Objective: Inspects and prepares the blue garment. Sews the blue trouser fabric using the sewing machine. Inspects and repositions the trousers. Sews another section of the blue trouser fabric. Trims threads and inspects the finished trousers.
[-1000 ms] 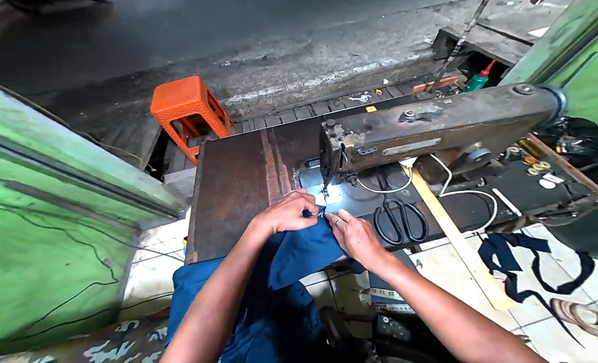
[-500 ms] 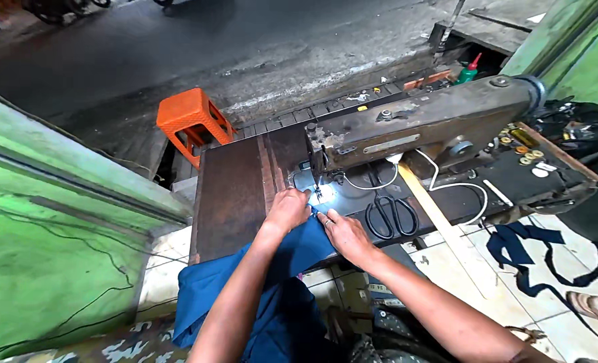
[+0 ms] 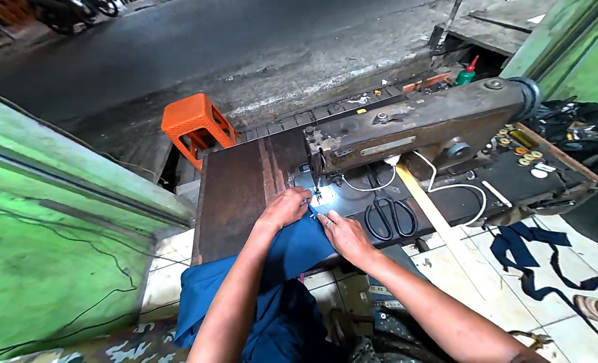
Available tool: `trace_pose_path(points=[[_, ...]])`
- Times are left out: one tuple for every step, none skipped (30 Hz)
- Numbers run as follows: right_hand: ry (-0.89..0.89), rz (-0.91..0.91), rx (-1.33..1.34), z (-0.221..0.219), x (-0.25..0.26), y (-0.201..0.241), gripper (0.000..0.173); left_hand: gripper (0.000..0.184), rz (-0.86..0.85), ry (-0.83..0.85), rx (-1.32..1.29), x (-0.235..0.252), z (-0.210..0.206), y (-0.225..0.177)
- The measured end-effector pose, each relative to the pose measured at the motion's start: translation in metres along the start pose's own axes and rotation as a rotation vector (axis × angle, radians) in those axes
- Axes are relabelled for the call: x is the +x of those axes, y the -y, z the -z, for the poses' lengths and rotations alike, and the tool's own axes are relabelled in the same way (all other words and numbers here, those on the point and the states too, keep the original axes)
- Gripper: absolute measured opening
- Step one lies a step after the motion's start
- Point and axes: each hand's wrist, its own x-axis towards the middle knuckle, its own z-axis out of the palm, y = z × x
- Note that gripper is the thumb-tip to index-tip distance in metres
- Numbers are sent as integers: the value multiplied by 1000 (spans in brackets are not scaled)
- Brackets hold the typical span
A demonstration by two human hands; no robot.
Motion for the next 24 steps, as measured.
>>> trace_pose_path(points=[[24,-5,-9,2,0,1,36,19,-9,-31,6,-1,-3,2],[35,-3,-22,3,-1,3,37,19,-23,-72,3,-2,-8,5],[47,-3,-34,4,-3,4,38,19,-42,-119,-10,-3,-12,8],[50,1,-44,5,-4,6,38,18,-67,-167,-33,-4,-17,11],[35,10,-54,5,-6,7,37,18,-101,-219,-56,-5,-21,14],[31,10,-64,5,-8,7,37,17,-134,-265,-78,-6,-26,17],[31,8,-74,5,-10,7,36,17,-164,-309,-93,-7,-31,18],[23,11,-78,5,-11,7,35,17,-187,-345,-101,-8,-35,19],[16,15,-77,4,-12,7,35,18,-204,-377,-107,-9,-38,20],[17,17,-71,5,-12,7,35,18,-216,-406,-108,-10,-41,21],[15,20,-64,5,-13,6,35,19,-221,-430,-107,-10,-44,22],[21,18,-55,5,-13,6,34,19,-223,-452,-109,-11,-46,22],[32,12,-46,6,-13,7,34,19,-222,-469,-107,-12,-47,23],[44,4,-40,7,-13,8,35,18,-217,-476,-104,-12,-48,22],[57,-3,-43,8,-14,9,35,18,-211,-474,-100,-13,-48,21],[78,-11,-48,9,-14,10,35,17,-205,-472,-97,-13,-48,20],[109,-20,-55,12,-14,13,36,17,-200,-474,-90,-13,-48,19],[140,-29,-62,14,-14,15,37,17,-196,-478,-79,-13,-48,18],[167,-36,-72,16,-14,17,38,17,-192,-480,-64,-14,-49,18],[191,-45,-80,17,-14,18,39,17,-191,-478,-46,-14,-49,17],[208,-51,-85,18,-13,19,40,17,-195,-475,-24,-15,-48,16],[210,-53,-87,18,-13,20,40,17,-201,-471,-4,-15,-47,15],[208,-54,-85,18,-14,19,40,16,-207,-465,14,-16,-46,14],[206,-56,-81,18,-14,19,40,16,-208,-456,32,-16,-45,12]])
